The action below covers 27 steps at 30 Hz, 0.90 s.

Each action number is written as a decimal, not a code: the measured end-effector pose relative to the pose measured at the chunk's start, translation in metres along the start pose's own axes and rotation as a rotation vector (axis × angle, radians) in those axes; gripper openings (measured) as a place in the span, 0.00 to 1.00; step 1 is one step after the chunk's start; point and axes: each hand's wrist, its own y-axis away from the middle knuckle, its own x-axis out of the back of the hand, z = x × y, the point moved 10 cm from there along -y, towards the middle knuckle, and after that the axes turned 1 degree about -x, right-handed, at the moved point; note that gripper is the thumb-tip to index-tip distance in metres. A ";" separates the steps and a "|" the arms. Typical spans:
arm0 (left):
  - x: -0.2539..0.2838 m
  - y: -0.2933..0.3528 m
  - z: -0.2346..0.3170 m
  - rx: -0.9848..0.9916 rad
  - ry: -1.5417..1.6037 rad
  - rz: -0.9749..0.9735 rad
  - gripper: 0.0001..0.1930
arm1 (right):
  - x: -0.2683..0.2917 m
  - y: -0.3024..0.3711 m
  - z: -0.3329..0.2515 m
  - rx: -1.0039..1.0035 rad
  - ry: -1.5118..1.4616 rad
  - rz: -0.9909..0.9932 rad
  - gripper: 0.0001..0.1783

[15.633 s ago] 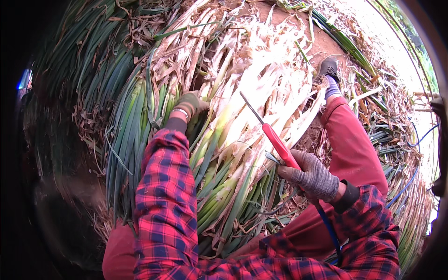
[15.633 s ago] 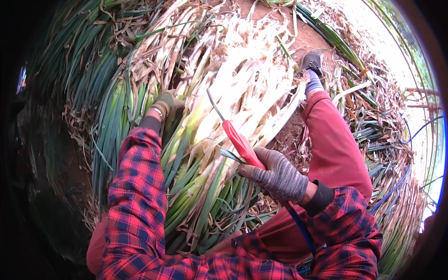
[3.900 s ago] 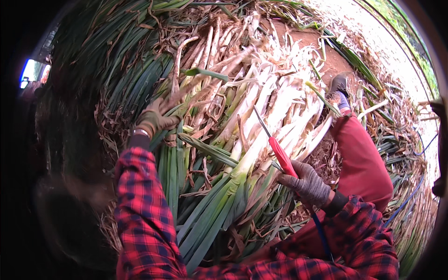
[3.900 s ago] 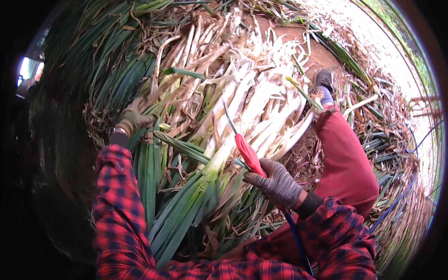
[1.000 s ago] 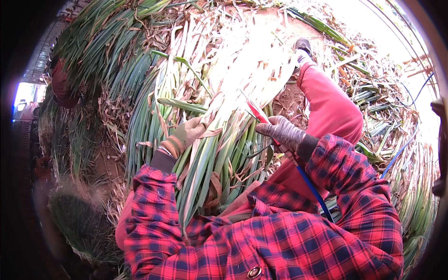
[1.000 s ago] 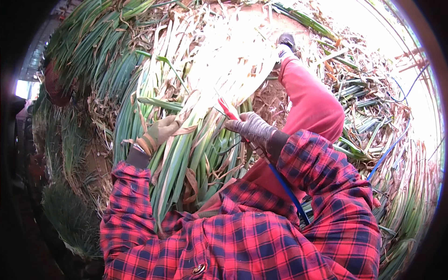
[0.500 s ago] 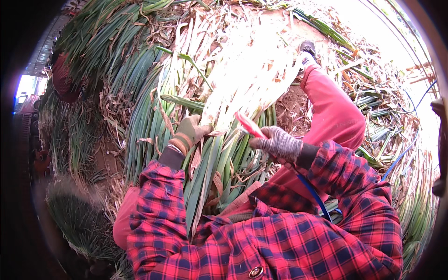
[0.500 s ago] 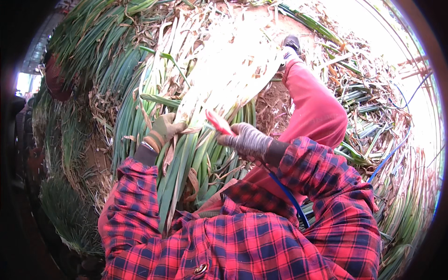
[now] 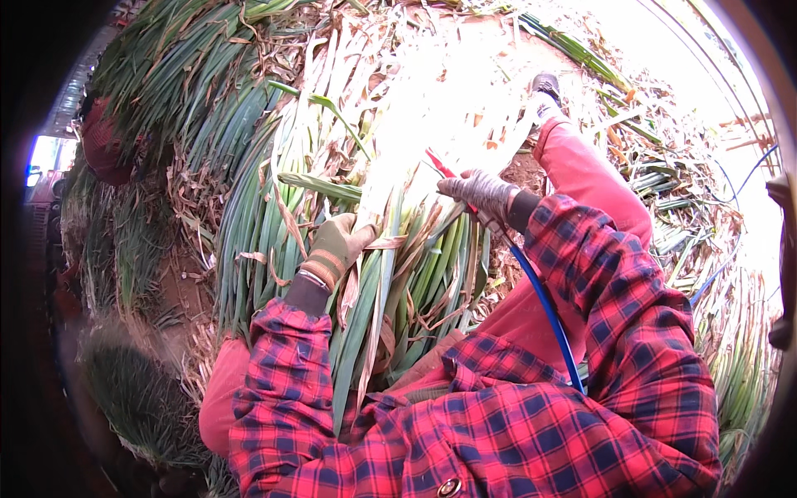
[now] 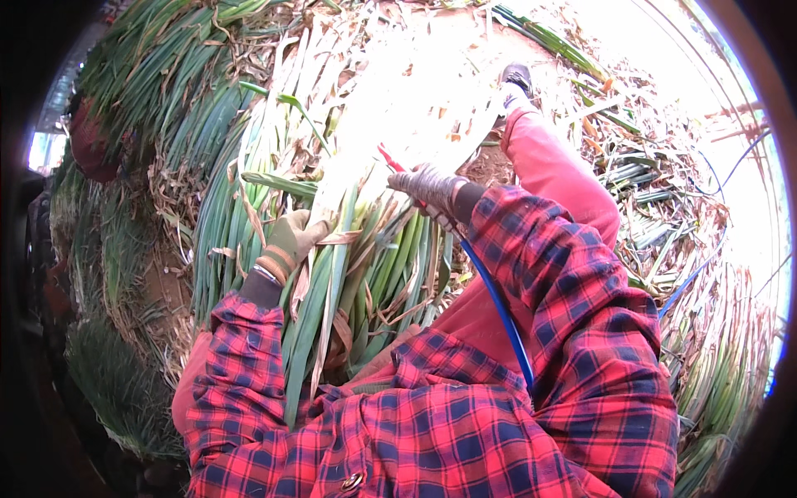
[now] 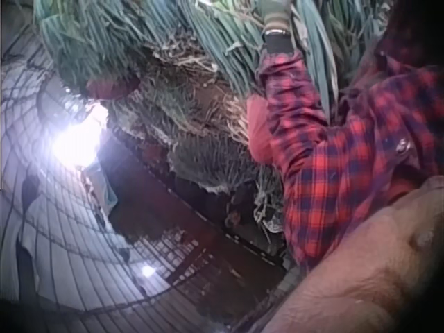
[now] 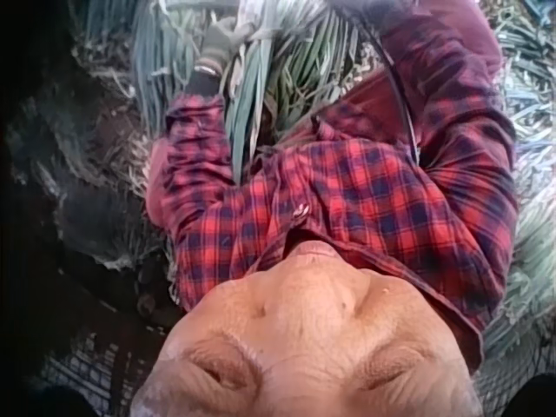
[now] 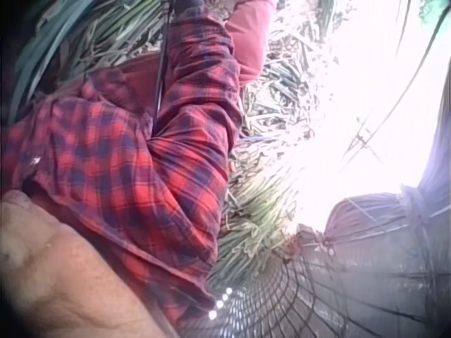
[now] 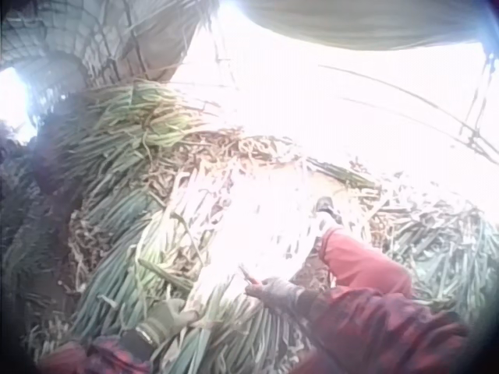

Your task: The person uses red-handled pruning shears to cut long green plant leaves from a large pile. They repeatedly grasp bundles of leaves with one hand and snip them near the base with the shears, then drop the trimmed pieces onto the pile. The work continues throughout the clip with consistent cutting and handling of the foliage.

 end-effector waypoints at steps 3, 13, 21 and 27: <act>0.004 0.005 -0.004 0.024 0.004 0.014 0.22 | 0.004 -0.007 -0.015 -0.054 -0.040 -0.010 0.24; -0.003 0.012 0.009 0.023 0.247 0.010 0.19 | 0.051 -0.100 -0.019 -0.266 -0.127 -0.027 0.25; 0.008 0.004 -0.016 0.108 0.282 0.151 0.17 | 0.011 -0.018 -0.026 0.133 0.061 -0.061 0.22; 0.007 0.001 -0.022 -0.025 0.245 0.194 0.14 | -0.038 0.108 -0.026 -0.131 0.174 -0.338 0.22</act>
